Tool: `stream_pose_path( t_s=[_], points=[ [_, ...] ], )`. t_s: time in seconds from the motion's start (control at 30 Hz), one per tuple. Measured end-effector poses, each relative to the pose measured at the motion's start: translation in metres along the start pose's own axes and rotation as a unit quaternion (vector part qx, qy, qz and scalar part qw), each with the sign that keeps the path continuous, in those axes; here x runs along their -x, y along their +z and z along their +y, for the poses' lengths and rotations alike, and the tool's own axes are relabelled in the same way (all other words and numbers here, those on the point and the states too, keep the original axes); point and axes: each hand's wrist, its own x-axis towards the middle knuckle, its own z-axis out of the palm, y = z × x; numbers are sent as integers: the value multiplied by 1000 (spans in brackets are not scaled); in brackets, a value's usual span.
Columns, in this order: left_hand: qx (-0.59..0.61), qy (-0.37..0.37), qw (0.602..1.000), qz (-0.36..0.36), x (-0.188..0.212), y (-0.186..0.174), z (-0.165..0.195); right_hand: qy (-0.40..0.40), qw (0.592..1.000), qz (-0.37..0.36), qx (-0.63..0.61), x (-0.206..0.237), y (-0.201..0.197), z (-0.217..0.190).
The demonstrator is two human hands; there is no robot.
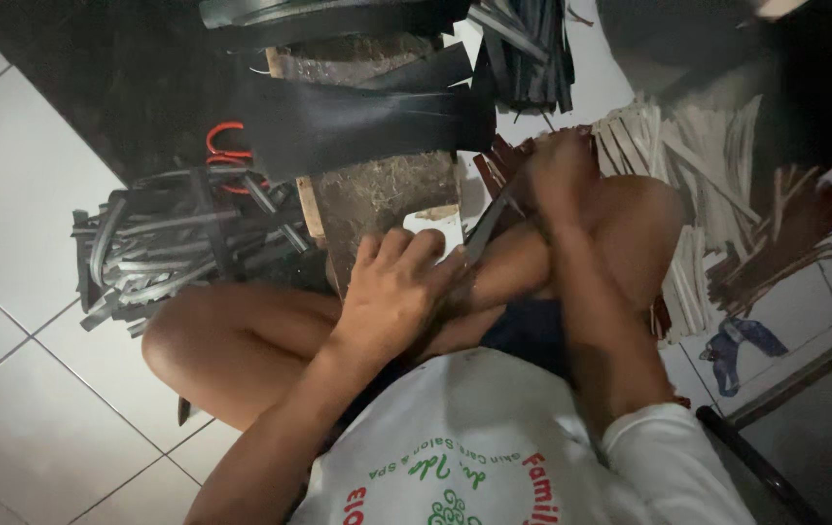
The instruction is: The person sits cross-legged on the floor and repeatedly cuts thin strips from a black rubber sheet using a knife on a wooden block. The cut strips are placed into a pile to the left, while the remaining rubber sheet is held in place with the left hand.
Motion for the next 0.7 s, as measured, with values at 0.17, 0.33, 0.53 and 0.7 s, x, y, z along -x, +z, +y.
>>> stream_pose_path(
  t_s=[0.17, 0.33, 0.53, 0.7],
  points=[
    [131, -86, 987, 22, -6, -8, 12, -114, 975, 68, -176, 14, -139, -17],
    [493, -242, 835, -25, -27, -24, 41, -501, 858, 69, 86, 103, -240, -59],
    [474, -191, 858, 50, -34, -51, 19, -556, 791, -230, -115, 203, -175, -92],
    [-31, -66, 994, -80, 7, -65, -9, -354, 921, -118, -108, 166, -135, -103]
  ],
)
